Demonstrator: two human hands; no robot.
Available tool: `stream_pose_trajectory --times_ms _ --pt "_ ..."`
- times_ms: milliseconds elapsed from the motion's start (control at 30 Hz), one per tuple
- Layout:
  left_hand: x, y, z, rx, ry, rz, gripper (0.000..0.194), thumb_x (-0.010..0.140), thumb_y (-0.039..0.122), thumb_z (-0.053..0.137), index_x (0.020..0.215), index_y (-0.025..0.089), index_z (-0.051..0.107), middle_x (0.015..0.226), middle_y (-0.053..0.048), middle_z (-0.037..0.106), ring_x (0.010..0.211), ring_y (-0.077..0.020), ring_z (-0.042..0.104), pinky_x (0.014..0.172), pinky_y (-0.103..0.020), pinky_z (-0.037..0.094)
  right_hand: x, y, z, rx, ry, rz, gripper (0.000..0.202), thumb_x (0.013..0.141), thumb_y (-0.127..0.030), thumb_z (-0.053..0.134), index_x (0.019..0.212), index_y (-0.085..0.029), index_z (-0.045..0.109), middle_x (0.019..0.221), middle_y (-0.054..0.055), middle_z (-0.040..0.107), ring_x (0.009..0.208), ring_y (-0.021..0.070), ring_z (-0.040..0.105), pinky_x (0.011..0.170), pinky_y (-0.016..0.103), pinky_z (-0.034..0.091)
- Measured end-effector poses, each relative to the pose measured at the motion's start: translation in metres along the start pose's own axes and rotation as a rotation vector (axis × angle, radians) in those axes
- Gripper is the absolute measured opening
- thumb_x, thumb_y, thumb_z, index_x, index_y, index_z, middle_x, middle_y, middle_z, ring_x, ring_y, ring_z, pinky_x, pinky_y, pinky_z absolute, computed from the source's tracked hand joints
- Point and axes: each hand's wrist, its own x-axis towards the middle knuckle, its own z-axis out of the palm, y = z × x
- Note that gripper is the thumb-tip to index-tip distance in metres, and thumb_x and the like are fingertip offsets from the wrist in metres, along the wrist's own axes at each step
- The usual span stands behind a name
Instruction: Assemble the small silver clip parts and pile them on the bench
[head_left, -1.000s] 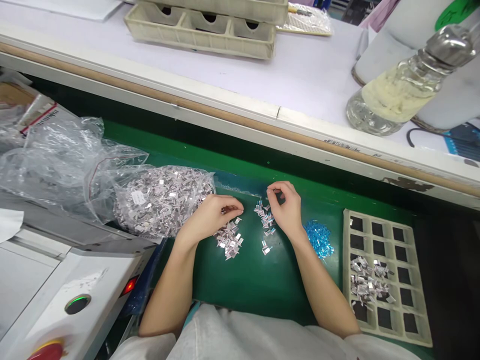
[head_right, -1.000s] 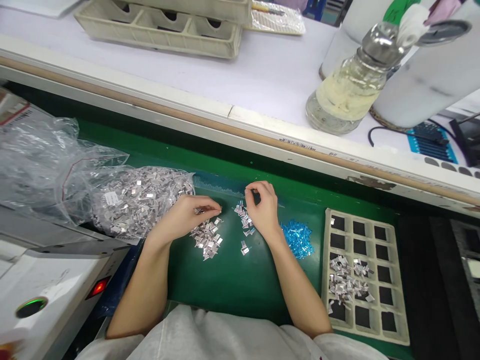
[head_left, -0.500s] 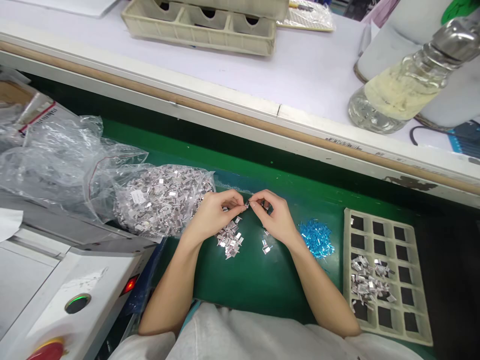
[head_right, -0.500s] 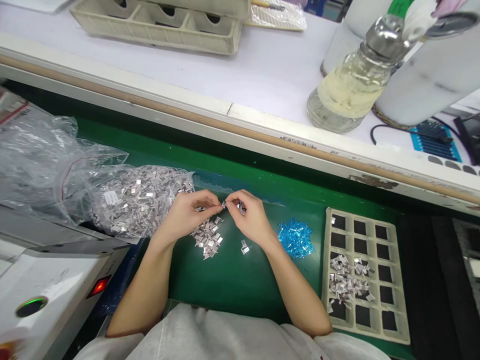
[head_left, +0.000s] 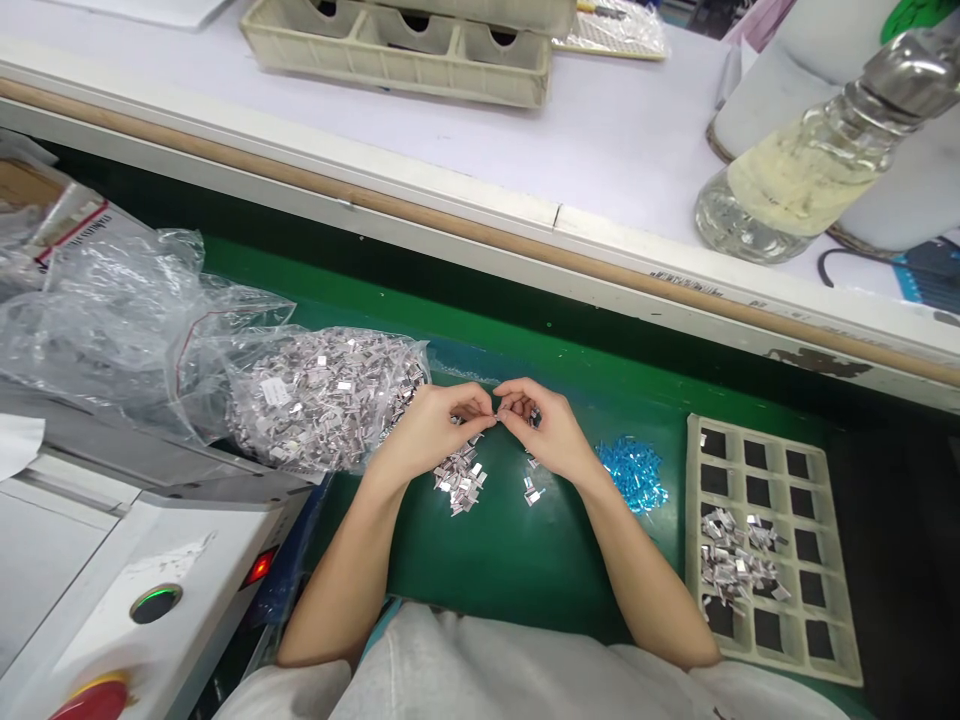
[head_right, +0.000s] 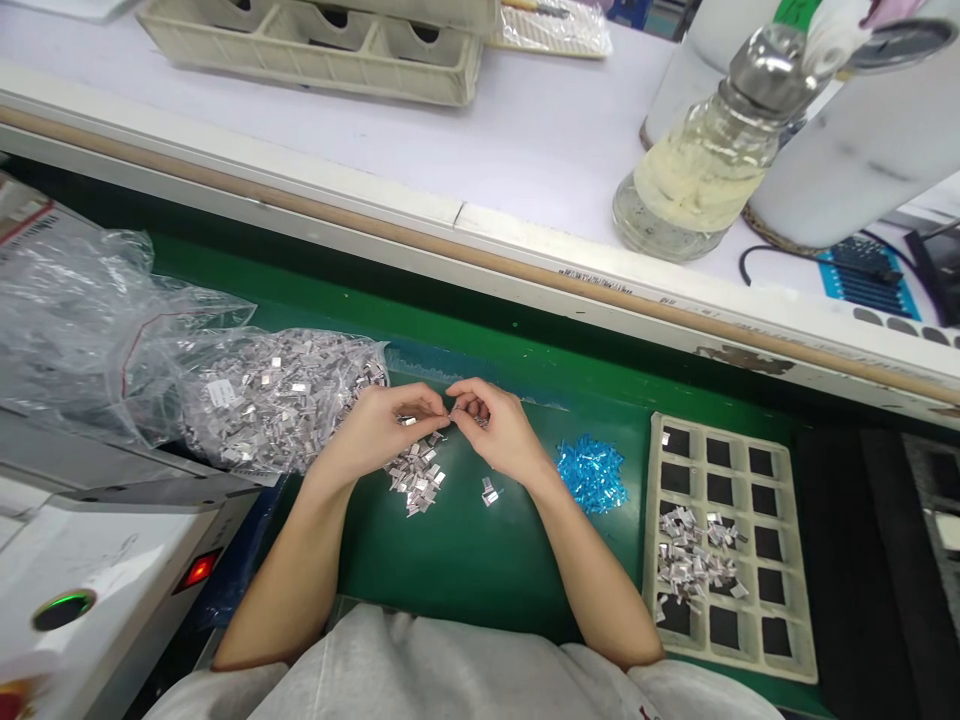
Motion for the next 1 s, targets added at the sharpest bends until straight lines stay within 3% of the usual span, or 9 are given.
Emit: stream_pose_trajectory --times_ms 167,333,467,600,767,1000 --pt "0.0 -0.006 -0.004 0.322 -0.086 0.056 0.008 0.088 0.026 0.077 0.095 0.025 0.073 0.093 -0.003 0.075 0.091 -0.0256 0.069 0.081 -0.038 0.054 -0.001 0.0 -0.004 -0.079 0.007 0.02 0.014 0.094 -0.022 0.063 0.108 -0.025 0.067 0.089 0.0 0.069 0.078 0.0162 0.062 0.071 0.03 0.049" --pt "-0.001 -0.019 -0.001 0.517 -0.185 0.069 0.009 0.089 0.019 0.072 0.081 0.024 0.069 0.089 -0.006 0.071 0.094 -0.0291 0.064 0.084 -0.041 0.05 0.0 0.003 -0.009 -0.102 0.058 0.067 0.008 0.088 -0.022 0.068 0.096 -0.025 0.066 0.085 -0.001 0.07 0.071 0.0153 0.058 0.068 0.03 0.046" --pt "-0.001 -0.02 0.0 0.507 -0.219 0.052 0.015 0.091 0.017 0.065 0.078 0.024 0.065 0.086 -0.005 0.069 0.091 -0.0282 0.064 0.081 -0.04 0.048 0.0 0.005 -0.013 -0.112 0.057 0.071 0.007 0.085 -0.019 0.069 0.088 -0.024 0.066 0.079 -0.003 0.067 0.069 0.0141 0.055 0.066 0.028 0.043" --pt "0.001 -0.016 -0.001 0.443 -0.204 0.033 0.017 0.092 0.012 0.059 0.084 0.024 0.068 0.084 -0.004 0.069 0.082 -0.0245 0.064 0.073 -0.036 0.047 0.0 0.004 -0.016 -0.103 0.016 0.09 0.006 0.087 -0.02 0.069 0.093 -0.023 0.07 0.079 -0.003 0.068 0.069 0.0139 0.057 0.065 0.028 0.044" --pt "0.002 -0.014 -0.004 0.341 -0.11 0.023 0.025 0.101 0.022 0.054 0.105 0.024 0.079 0.104 -0.006 0.075 0.087 -0.0233 0.07 0.079 -0.037 0.051 0.001 0.001 -0.021 -0.161 -0.037 0.099 0.011 0.092 -0.022 0.066 0.093 -0.023 0.076 0.074 -0.003 0.068 0.066 0.0142 0.057 0.065 0.028 0.044" --pt "0.003 -0.009 -0.004 0.124 -0.052 -0.014 0.019 0.099 0.031 0.061 0.098 0.023 0.078 0.105 -0.007 0.075 0.084 -0.0212 0.074 0.076 -0.035 0.059 0.0 0.002 -0.02 -0.1 0.01 0.1 0.008 0.089 -0.023 0.07 0.094 -0.023 0.077 0.078 -0.001 0.073 0.066 0.015 0.06 0.064 0.029 0.046"
